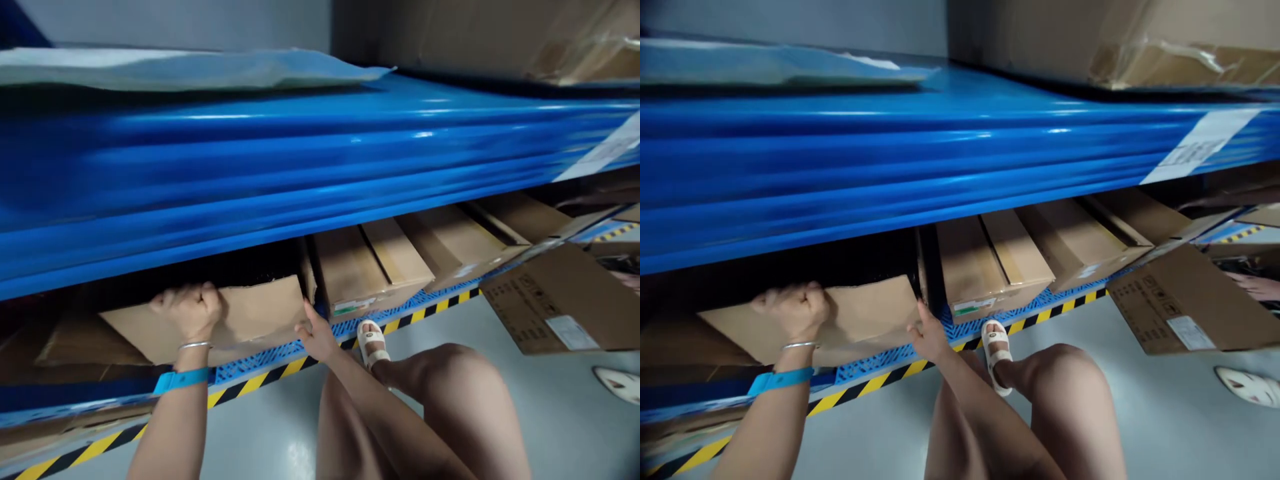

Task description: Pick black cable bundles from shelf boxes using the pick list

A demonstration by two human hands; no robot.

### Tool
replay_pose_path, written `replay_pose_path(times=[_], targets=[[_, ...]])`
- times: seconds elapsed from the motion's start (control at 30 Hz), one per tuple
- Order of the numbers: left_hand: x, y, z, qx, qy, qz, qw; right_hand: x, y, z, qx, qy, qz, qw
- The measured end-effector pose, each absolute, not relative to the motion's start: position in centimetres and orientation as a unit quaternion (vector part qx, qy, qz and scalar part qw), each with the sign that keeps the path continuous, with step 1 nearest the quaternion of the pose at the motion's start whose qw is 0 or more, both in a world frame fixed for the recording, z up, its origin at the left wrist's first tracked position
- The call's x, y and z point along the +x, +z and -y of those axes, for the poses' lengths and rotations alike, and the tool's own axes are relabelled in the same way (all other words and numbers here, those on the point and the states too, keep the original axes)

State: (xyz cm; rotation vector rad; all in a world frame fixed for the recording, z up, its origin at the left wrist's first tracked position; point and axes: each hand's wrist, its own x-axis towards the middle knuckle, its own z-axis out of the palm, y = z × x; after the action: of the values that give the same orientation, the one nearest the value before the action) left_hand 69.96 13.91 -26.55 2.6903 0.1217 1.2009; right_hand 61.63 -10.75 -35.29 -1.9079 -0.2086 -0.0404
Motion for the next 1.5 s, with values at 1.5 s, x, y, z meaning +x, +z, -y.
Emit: replay_pose_path(times=[1.5], targets=[[63.6, -25.3, -13.7, 0.898, 0.436, -0.057, 0.029, 51.4, -42.6, 17.3, -0.871, 0.122, 0.035, 0.474]])
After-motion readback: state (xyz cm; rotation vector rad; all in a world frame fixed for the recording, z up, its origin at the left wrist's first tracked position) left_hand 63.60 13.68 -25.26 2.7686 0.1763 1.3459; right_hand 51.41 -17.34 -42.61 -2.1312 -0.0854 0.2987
